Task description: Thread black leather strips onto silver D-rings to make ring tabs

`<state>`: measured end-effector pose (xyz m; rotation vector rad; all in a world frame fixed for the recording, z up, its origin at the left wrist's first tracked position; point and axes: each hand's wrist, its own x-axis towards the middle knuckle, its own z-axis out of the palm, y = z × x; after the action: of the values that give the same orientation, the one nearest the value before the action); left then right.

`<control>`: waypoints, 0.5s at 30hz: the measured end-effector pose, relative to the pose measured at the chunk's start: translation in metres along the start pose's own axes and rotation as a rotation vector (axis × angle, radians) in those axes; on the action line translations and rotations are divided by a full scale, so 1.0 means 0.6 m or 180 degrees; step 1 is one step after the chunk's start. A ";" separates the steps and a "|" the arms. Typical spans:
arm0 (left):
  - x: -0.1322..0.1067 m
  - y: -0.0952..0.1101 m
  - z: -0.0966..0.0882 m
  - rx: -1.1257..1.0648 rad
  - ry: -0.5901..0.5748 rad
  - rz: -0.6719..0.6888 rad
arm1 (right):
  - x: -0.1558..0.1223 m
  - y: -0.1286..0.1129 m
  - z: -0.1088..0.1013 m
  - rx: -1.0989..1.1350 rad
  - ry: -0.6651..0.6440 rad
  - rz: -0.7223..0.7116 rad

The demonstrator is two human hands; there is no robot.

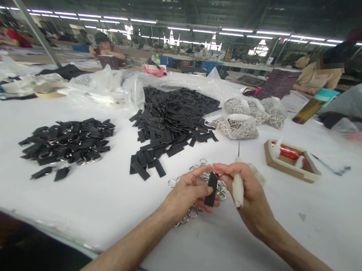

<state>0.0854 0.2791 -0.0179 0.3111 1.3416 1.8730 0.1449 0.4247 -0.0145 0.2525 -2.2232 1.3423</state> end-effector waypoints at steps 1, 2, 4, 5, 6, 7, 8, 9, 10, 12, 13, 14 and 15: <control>0.000 -0.001 0.000 -0.0002 0.0002 -0.0005 | 0.000 0.002 -0.001 -0.0071 -0.0018 -0.0091; 0.001 -0.002 -0.001 -0.0014 -0.0012 -0.0007 | 0.001 0.004 -0.001 -0.0211 -0.0078 -0.0231; 0.002 -0.005 -0.003 -0.0061 -0.0059 -0.0022 | 0.001 0.007 -0.002 -0.0612 -0.0257 -0.0685; 0.002 -0.007 -0.004 -0.0084 -0.0080 -0.0040 | 0.000 0.008 -0.002 -0.0789 -0.0348 -0.0943; 0.003 -0.008 -0.004 -0.0095 -0.0093 -0.0052 | 0.000 0.009 -0.002 -0.0905 -0.0403 -0.1172; 0.003 -0.008 -0.005 -0.0090 -0.0104 -0.0054 | 0.000 0.010 -0.002 -0.0952 -0.0436 -0.1299; 0.003 -0.008 -0.005 -0.0066 -0.0107 -0.0044 | 0.000 0.012 -0.002 -0.0922 -0.0423 -0.1277; 0.002 -0.007 -0.004 -0.0027 -0.0112 -0.0019 | 0.000 0.014 -0.002 -0.0817 -0.0380 -0.1108; 0.001 -0.006 -0.004 0.0025 -0.0120 0.0016 | 0.000 0.015 -0.002 -0.0641 -0.0330 -0.0855; -0.001 -0.003 -0.002 0.0167 -0.0160 0.0076 | 0.002 0.019 -0.002 -0.0210 -0.0267 -0.0333; -0.002 -0.001 -0.002 0.0249 -0.0189 0.0097 | 0.003 0.020 -0.003 -0.0034 -0.0275 -0.0143; -0.003 0.000 -0.001 0.0330 -0.0224 0.0113 | 0.004 0.020 -0.004 0.0101 -0.0308 -0.0023; -0.004 0.001 -0.001 0.0394 -0.0256 0.0128 | 0.006 0.020 -0.006 0.0192 -0.0368 0.0047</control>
<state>0.0863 0.2769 -0.0168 0.4752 1.4082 1.7942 0.1382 0.4341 -0.0207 0.3440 -2.2849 1.4376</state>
